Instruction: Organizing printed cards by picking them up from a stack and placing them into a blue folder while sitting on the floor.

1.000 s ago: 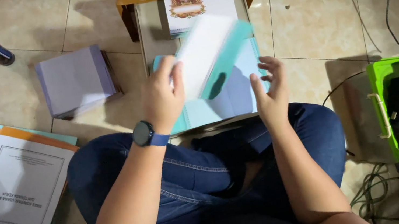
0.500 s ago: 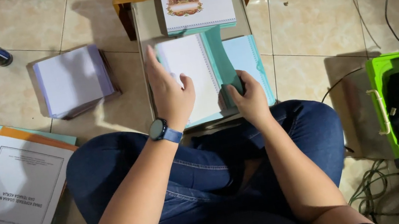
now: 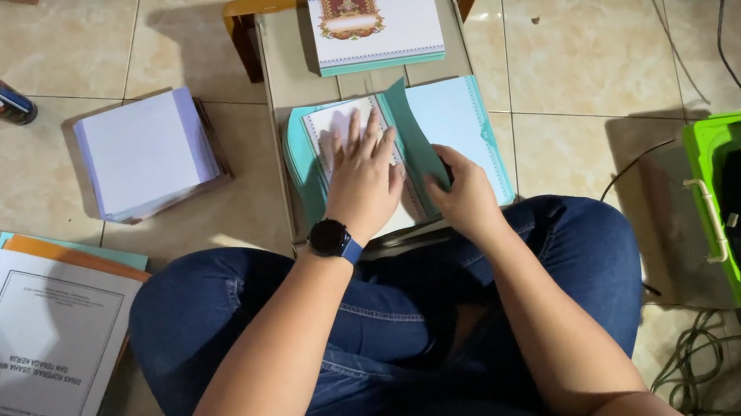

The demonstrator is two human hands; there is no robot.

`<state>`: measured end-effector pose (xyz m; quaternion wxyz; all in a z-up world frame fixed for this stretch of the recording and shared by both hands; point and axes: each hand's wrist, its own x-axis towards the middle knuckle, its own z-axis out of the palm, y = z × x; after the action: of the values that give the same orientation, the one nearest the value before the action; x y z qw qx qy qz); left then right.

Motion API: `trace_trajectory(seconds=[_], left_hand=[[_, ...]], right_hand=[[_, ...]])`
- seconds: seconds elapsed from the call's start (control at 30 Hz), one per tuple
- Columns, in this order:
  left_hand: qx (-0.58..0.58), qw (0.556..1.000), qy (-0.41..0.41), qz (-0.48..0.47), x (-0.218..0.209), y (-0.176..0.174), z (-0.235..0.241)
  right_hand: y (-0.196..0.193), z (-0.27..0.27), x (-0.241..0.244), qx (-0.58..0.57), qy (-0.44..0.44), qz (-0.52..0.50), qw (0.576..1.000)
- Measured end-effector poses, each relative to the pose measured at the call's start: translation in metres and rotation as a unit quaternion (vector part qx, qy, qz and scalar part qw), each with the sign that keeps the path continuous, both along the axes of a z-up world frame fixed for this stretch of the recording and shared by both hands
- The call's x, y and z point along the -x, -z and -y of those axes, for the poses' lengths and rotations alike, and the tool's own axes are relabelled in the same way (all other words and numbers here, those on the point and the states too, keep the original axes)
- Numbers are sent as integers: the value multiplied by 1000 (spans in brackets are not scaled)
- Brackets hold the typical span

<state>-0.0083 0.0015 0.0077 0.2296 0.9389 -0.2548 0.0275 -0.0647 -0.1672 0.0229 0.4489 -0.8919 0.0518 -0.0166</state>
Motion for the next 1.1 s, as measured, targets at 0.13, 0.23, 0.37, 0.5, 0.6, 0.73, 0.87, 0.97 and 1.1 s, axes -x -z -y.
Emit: trace_trajectory(seconds=[0.13, 0.23, 0.37, 0.5, 0.6, 0.73, 0.87, 0.97, 1.1], left_hand=[[-38, 999, 19, 9, -4, 8, -3], [-23, 1000, 19, -9, -7, 4, -2], [48, 999, -1, -15, -13, 28, 3], [43, 999, 12, 0, -6, 7, -2], [-68, 998, -14, 10, -6, 6, -6], [-83, 996, -22, -17, -9, 10, -7], [-103, 994, -37, -17, -10, 14, -3], [-110, 993, -35, -29, -8, 16, -4], [-122, 991, -30, -37, -10, 17, -4]], right_hand=[[-1, -3, 2, 13, -10, 15, 1000], [1, -4, 2, -21, -21, 42, 999], [6, -1, 2, -12, -46, 55, 997], [-2, -4, 3, 43, -64, 77, 994], [6, -4, 3, 162, -92, 121, 975], [7, -12, 1, 370, -145, 226, 890], [16, -9, -8, 422, -164, 194, 870], [28, -1, -26, 430, -198, 135, 871], [48, 9, -67, 436, -217, 88, 869]])
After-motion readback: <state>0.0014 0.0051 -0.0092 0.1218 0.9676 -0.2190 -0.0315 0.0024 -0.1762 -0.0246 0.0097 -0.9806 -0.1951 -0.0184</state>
